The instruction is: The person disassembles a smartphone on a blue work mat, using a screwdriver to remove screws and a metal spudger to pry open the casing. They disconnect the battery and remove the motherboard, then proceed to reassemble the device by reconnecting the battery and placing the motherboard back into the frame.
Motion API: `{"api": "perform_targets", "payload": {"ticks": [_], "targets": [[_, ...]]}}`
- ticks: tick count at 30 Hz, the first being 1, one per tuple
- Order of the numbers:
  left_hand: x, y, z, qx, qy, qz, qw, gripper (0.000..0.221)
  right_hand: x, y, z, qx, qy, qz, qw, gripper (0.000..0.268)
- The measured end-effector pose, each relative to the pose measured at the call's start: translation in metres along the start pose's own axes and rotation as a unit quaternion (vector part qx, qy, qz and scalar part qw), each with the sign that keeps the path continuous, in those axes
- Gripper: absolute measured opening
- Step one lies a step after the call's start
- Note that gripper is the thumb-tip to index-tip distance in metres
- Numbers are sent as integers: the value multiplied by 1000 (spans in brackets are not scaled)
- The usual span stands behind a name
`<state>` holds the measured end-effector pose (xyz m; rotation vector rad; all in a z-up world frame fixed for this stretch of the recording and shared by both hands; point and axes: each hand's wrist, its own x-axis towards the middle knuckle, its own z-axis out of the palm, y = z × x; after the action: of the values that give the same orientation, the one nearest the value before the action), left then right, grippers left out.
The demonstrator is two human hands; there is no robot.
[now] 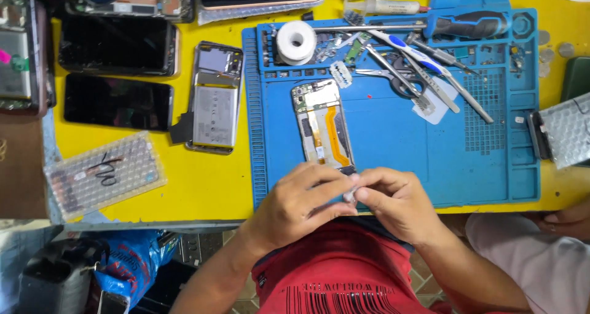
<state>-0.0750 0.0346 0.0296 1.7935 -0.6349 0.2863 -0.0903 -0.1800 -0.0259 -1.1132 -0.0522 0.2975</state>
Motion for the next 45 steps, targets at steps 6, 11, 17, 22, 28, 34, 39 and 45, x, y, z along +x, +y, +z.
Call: {"api": "perform_targets", "payload": {"ticks": [6,11,17,22,28,34,39,45], "targets": [[-27,-3,6,35,99,24,994,14,12,11,20,3,-16,9,1000,12],[-32,-9,2,87,145,37,985,9,9,13,32,70,-21,50,996,24],[-21,3,-10,208,119,134,961,21,6,9,35,-179,-24,-64,982,23],[-27,7,-19,226,68,195,952,6,6,1,34,-4,-66,63,996,12],[-36,-1,-8,156,67,128,977,14,8,-2,28,108,-61,83,989,57],[-48,-17,-3,197,101,81,972,16,1,-28,44,-123,-132,27,983,62],[-71,-19,-44,200,82,0,976,9,10,-42,52,-76,-222,115,965,61],[-118,10,-74,132,-116,-115,978,41,44,-78,33,-273,-199,22,941,30]]}}
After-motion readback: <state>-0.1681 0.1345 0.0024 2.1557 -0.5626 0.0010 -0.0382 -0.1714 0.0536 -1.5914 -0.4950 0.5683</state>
